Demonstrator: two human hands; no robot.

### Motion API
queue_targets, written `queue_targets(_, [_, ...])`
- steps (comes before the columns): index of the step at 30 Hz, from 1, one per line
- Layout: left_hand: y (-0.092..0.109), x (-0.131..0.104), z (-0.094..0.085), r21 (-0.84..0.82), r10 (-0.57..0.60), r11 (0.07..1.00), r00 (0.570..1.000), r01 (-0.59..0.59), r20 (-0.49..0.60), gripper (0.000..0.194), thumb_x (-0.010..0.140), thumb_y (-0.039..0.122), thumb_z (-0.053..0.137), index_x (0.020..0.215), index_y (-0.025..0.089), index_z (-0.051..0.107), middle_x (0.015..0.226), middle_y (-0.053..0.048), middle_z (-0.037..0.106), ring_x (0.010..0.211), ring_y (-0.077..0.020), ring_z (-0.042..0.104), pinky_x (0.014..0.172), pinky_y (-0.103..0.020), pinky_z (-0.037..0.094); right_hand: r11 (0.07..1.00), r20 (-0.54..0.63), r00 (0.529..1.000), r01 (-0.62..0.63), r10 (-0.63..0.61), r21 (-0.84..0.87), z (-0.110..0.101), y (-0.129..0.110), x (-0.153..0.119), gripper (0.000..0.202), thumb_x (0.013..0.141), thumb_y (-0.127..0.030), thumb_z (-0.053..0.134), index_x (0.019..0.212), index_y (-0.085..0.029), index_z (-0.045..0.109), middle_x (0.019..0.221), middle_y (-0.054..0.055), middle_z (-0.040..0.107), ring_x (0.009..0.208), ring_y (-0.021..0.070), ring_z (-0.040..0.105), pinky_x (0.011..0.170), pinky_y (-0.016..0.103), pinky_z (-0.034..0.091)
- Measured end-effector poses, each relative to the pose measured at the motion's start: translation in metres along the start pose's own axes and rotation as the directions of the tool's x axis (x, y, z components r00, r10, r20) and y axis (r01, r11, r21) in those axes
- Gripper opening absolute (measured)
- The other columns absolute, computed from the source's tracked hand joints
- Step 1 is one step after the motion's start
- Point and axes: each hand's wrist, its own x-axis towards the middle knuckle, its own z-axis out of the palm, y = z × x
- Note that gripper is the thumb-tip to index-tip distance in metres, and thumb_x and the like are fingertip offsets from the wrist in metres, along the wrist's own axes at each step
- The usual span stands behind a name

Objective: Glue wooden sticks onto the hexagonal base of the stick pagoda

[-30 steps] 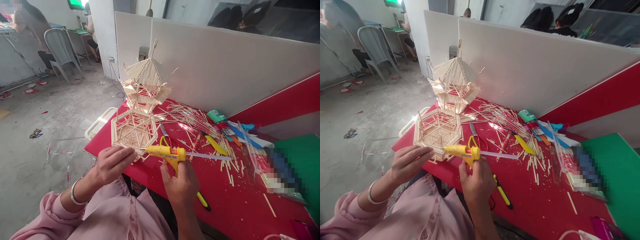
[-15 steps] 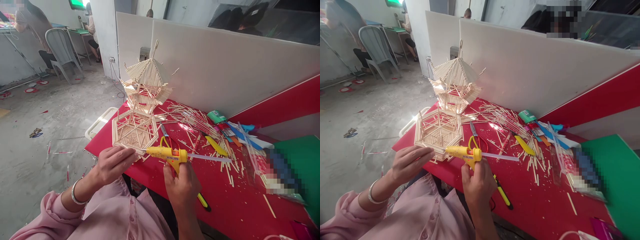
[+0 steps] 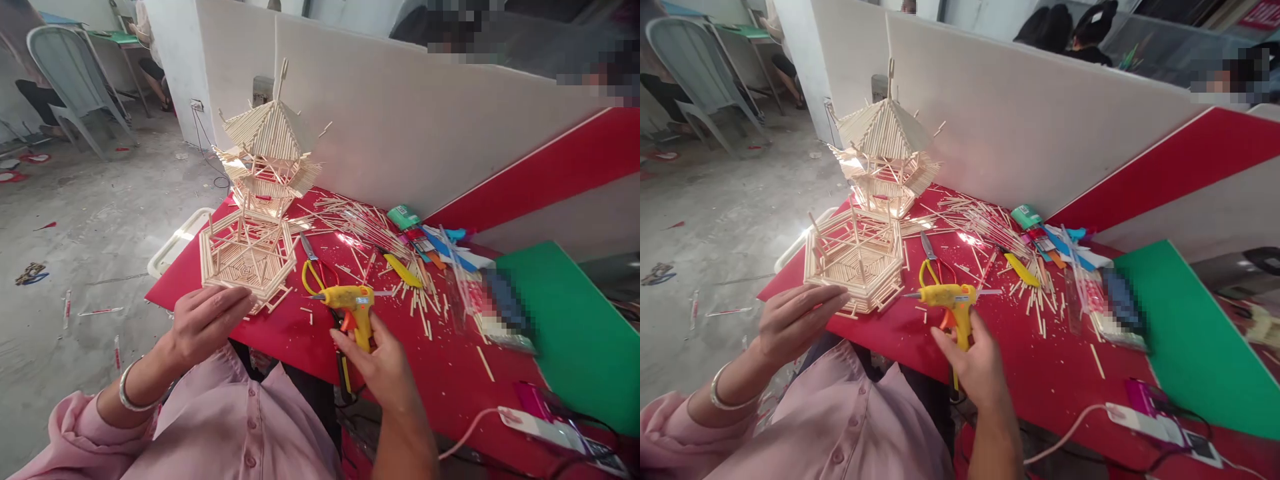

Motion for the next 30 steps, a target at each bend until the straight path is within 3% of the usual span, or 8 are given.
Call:
queue_targets(7, [-0.001,0.001,0.002,0.009,0.018,1.000,1.000,-0.018,0.013,0.026,0.088,0.002,0.058,0.112,0.009,0.064,0.098,-0.014,0.069,0.077,-0.0156,0.065,0.065,-0.029,0.054,0.940,-0.286,0.956,-0.153,0.063,-0.304,-0.059,0.107,0.018,0.039,0.073,-0.055,0.057,0.079,-0.018,0.067,0.051,0.000,0.054,0.048,0.0200,0.052,0.049,0.031,0.040])
queue_targets(11, [0.000,0.002,0.002,0.025,0.010,1.000,0.999,-0.011,0.045,0.021,0.091,0.004,0.055,0.109,0.010,0.064,0.097,-0.011,0.070,0.076,-0.0135,0.064,0.062,-0.025,0.051,0.844,-0.366,0.929,-0.159,-0.047,-0.512,-0.070,0.118,0.013,0.038,0.071,-0.056,0.055,0.063,-0.019,0.064,0.049,0.003,0.050,0.047,0.0238,0.051,0.047,0.036,0.040])
queue_targets(14, [0.002,0.003,0.002,0.060,0.026,0.998,0.997,-0.030,0.075,0.021,0.093,0.007,0.052,0.110,0.012,0.063,0.099,-0.010,0.071,0.078,-0.0137,0.065,0.062,-0.025,0.050,0.784,-0.408,0.857,-0.008,-0.314,-0.621,-0.059,0.065,0.001,0.036,0.079,-0.051,0.056,0.082,-0.020,0.072,0.075,0.010,0.066,0.059,0.0250,0.060,0.053,0.038,0.046])
queue_targets(16, [0.004,0.005,0.002,0.084,0.055,0.995,0.996,-0.061,0.075,0.020,0.093,0.007,0.053,0.110,0.012,0.062,0.098,-0.010,0.072,0.079,-0.0144,0.066,0.064,-0.026,0.050,0.827,-0.258,0.860,0.277,-0.441,-0.490,-0.043,0.011,-0.006,0.027,0.086,-0.045,0.059,0.091,-0.024,0.074,0.088,0.007,0.072,0.068,0.0208,0.066,0.063,0.034,0.051])
queue_targets(19, [0.011,0.011,0.000,0.115,0.115,0.986,0.992,-0.120,0.055,0.015,0.091,0.007,0.053,0.103,0.010,0.062,0.095,-0.011,0.073,0.071,-0.0146,0.064,0.057,-0.027,0.047,0.770,0.073,0.795,0.603,-0.602,-0.208,-0.013,-0.065,-0.005,0.017,0.089,-0.039,0.062,0.085,-0.027,0.073,0.083,0.001,0.072,0.073,0.0159,0.067,0.067,0.026,0.053])
queue_targets(24, [0.022,0.013,-0.003,0.120,0.169,0.978,0.985,-0.172,0.031,0.006,0.086,0.008,0.054,0.087,0.012,0.059,0.090,-0.012,0.072,0.056,-0.0124,0.056,0.046,-0.027,0.035,0.809,0.573,0.678,0.586,-0.460,-0.043,0.007,-0.131,0.021,0.024,0.088,-0.046,0.063,0.085,-0.024,0.071,0.079,-0.001,0.071,0.063,0.0108,0.061,0.056,0.021,0.047])
queue_targets(28, [0.022,0.016,-0.010,0.151,0.218,0.966,0.976,-0.211,-0.029,0.009,0.082,0.008,0.056,0.076,0.016,0.058,0.088,-0.010,0.073,0.054,-0.0112,0.054,0.042,-0.026,0.033,0.678,0.609,0.609,0.719,-0.508,-0.153,-0.001,-0.170,0.048,0.031,0.094,-0.040,0.053,0.078,-0.022,0.071,0.072,0.001,0.067,0.067,0.0124,0.057,0.064,0.025,0.043])
queue_targets(30, [0.020,0.022,-0.017,0.171,0.260,0.954,0.964,-0.248,-0.050,0.010,0.080,0.009,0.057,0.073,0.016,0.059,0.089,-0.011,0.074,0.052,-0.0113,0.054,0.040,-0.026,0.032,0.639,0.716,0.549,0.746,-0.431,-0.188,-0.002,-0.193,0.062,0.029,0.091,-0.039,0.055,0.075,-0.021,0.071,0.067,0.000,0.062,0.064,0.0123,0.053,0.060,0.026,0.039])
